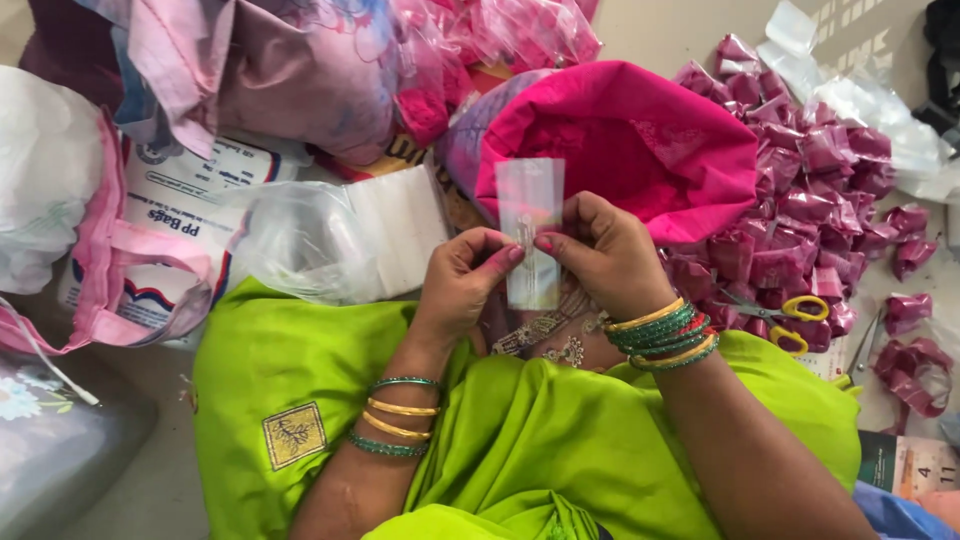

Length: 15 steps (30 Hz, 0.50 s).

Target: The person manually scoops pink powder into small plastic bags and seals them.

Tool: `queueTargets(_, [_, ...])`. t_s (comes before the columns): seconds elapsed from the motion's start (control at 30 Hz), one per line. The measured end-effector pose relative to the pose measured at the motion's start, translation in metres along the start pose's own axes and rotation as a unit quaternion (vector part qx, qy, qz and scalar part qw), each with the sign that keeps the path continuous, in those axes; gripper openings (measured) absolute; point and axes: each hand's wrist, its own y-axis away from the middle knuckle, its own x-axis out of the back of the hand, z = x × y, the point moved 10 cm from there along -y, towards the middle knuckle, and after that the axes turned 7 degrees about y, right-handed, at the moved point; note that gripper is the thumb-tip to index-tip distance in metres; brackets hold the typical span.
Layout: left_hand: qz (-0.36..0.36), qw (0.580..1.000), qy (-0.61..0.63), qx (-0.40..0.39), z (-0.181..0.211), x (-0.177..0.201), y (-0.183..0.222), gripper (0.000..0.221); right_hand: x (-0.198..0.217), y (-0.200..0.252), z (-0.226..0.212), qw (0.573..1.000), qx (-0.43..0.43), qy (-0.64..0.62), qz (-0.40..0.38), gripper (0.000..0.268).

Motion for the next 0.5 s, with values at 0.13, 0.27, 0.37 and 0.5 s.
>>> queueTargets(0.13, [0.012,0.998,0.048,0.037,0.004,-0.004,0.000,0.009,0.005,0.008,0.010,0.998,-0.049,0.038,0.011,0.009])
queueTargets(0.27, [0.000,0.999,0.012,0.051,-0.007,0.002,0.003,0.011,-0.005,0.014,-0.024,0.991,0.029,0.130,0.022,0.015])
queueTargets(0.37, [0.017,1.000,-0.004,0.003,-0.010,0.011,0.002,0.012,-0.011,0.016,-0.021,0.993,0.001,0.118,0.022,0.027])
queueTargets(0.5, [0.028,0.998,0.062,-0.016,0.006,0.006,0.006,0.012,-0.018,0.018,-0.006,0.988,0.105,0.110,0.011,0.025])
